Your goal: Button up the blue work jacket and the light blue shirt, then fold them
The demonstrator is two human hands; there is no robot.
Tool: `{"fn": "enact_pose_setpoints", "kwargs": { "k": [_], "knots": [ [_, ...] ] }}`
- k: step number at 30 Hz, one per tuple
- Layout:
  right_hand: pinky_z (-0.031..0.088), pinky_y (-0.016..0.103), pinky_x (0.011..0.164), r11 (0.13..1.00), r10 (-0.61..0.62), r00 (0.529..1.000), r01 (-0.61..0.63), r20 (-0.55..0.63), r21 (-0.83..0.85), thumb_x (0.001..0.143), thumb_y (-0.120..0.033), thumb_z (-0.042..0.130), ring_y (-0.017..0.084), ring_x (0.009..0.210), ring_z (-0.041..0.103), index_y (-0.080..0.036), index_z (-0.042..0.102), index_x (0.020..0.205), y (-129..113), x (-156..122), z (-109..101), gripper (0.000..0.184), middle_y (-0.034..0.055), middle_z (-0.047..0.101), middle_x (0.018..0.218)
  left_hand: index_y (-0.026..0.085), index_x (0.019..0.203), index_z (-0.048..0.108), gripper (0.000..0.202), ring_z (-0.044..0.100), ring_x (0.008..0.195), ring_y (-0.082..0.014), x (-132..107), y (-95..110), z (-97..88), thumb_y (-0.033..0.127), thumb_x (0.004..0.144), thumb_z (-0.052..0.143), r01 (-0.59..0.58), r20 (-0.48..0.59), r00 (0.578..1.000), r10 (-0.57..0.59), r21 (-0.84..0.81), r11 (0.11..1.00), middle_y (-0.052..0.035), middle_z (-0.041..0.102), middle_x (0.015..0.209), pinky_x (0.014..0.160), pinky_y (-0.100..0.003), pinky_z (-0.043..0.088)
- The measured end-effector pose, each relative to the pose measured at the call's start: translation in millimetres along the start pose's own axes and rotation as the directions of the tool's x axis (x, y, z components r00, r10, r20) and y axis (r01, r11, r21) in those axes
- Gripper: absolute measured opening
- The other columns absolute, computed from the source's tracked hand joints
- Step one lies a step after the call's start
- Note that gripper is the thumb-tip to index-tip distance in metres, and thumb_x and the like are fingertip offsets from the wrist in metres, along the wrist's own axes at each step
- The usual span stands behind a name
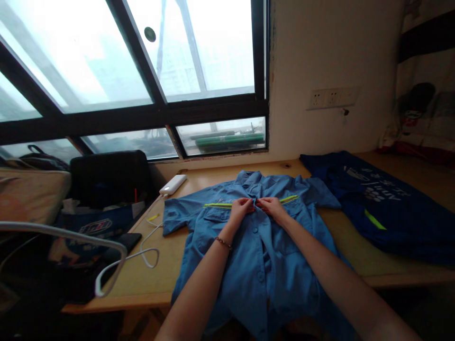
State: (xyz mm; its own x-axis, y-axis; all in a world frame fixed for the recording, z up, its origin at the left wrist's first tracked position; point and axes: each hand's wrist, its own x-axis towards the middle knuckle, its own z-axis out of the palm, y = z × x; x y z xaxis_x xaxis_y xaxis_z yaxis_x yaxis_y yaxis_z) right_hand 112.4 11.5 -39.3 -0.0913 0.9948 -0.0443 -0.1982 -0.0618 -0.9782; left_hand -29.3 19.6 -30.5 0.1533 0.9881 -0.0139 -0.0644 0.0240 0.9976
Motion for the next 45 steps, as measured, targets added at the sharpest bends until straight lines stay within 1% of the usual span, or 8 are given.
{"fn": "enact_pose_setpoints", "kwargs": {
  "k": [3,6,8,11,22,30,37,45],
  "knots": [
    [0.037,0.021,0.044,0.937,-0.184,0.982,0.16,-0.049,-0.311,0.062,-0.03,0.061,0.011,0.046,0.052,-0.015,0.062,0.071,0,-4,4,0.017,-0.0002,0.061,0.055,0.011,0.065,0.06,0.033,0.053,0.047,-0.0094,-3,4,4.1,0.044,0.062,0.063,-0.079,-0.023,0.996,0.084,0.176,0.981,-0.0018,0.059,0.054,0.046,-0.019,0.043],
    [0.035,0.021,0.048,0.717,-0.357,0.934,0.254,-0.028,-0.649,0.062,-0.026,0.06,0.011,0.047,0.05,-0.018,0.06,0.073,0,-8,9,0.014,-0.0042,0.054,0.048,0.011,0.06,0.058,0.028,0.049,0.044,-0.0082,-3,4,5.3,0.039,0.059,0.065,-0.142,-0.054,0.984,0.167,0.314,0.939,0.0003,0.055,0.049,0.041,-0.017,0.036],
    [0.035,0.021,0.051,0.605,-0.387,0.922,0.256,0.003,-0.754,0.065,-0.024,0.057,0.011,0.05,0.051,-0.019,0.059,0.078,0,-11,11,0.014,-0.0042,0.054,0.05,0.012,0.057,0.057,0.021,0.047,0.043,-0.0077,-1,2,4.6,0.031,0.06,0.065,-0.147,-0.089,0.978,0.188,0.341,0.928,0.0013,0.053,0.047,0.041,-0.017,0.035],
    [0.036,0.021,0.054,0.543,-0.382,0.924,0.251,0.03,-0.802,0.067,-0.022,0.055,0.012,0.054,0.053,-0.019,0.057,0.084,0,-12,14,0.018,-0.0033,0.056,0.054,0.012,0.057,0.056,0.012,0.045,0.042,-0.007,3,-2,2.6,0.022,0.061,0.061,-0.111,-0.143,0.977,0.158,0.289,0.951,0.0024,0.051,0.047,0.041,-0.017,0.034],
    [0.036,0.021,0.054,0.536,-0.371,0.926,0.268,0.061,-0.801,0.068,-0.02,0.054,0.012,0.054,0.053,-0.019,0.052,0.095,-1,-15,16,0.028,-0.0041,0.055,0.054,0.015,0.076,0.046,0.022,0.043,0.037,-0.0049,4,-9,0.7,0.015,0.059,0.059,0.014,-0.202,0.979,-0.02,-0.032,0.999,0.007,0.046,0.048,0.039,-0.016,0.031],
    [0.036,0.02,0.054,0.507,-0.371,0.915,0.341,0.156,-0.792,0.069,-0.021,0.055,0.011,0.054,0.051,-0.022,0.047,0.115,3,-15,18,0.048,-0.0047,0.055,0.056,0.016,0.083,0.043,0.034,0.044,0.041,-0.004,6,-10,0.1,0.007,0.055,0.057,-0.051,-0.235,0.972,0.03,-0.084,0.995,0.0077,0.047,0.053,0.041,-0.015,0.03],
    [0.031,0.02,0.05,0.45,-0.274,0.951,0.26,0.145,-0.854,0.072,-0.026,0.053,0.012,0.053,0.05,-0.021,0.039,0.126,-1,-14,17,0.056,-0.0041,0.055,0.055,0.016,0.084,0.043,0.034,0.042,0.042,-0.0042,5,-9,0.6,0.012,0.054,0.06,-0.131,-0.179,0.978,0.111,-0.109,0.985,0.009,0.045,0.05,0.043,-0.015,0.031],
    [0.032,0.02,0.051,0.462,-0.252,0.954,0.264,0.161,-0.847,0.07,-0.026,0.053,0.012,0.053,0.049,-0.019,0.04,0.125,1,-12,14,0.057,-0.0044,0.053,0.052,0.015,0.087,0.049,0.036,0.041,0.039,-0.0046,4,-9,0.5,0.015,0.053,0.062,-0.154,-0.152,0.976,0.155,0.019,0.988,0.0086,0.047,0.046,0.04,-0.014,0.029]
  ]
}}
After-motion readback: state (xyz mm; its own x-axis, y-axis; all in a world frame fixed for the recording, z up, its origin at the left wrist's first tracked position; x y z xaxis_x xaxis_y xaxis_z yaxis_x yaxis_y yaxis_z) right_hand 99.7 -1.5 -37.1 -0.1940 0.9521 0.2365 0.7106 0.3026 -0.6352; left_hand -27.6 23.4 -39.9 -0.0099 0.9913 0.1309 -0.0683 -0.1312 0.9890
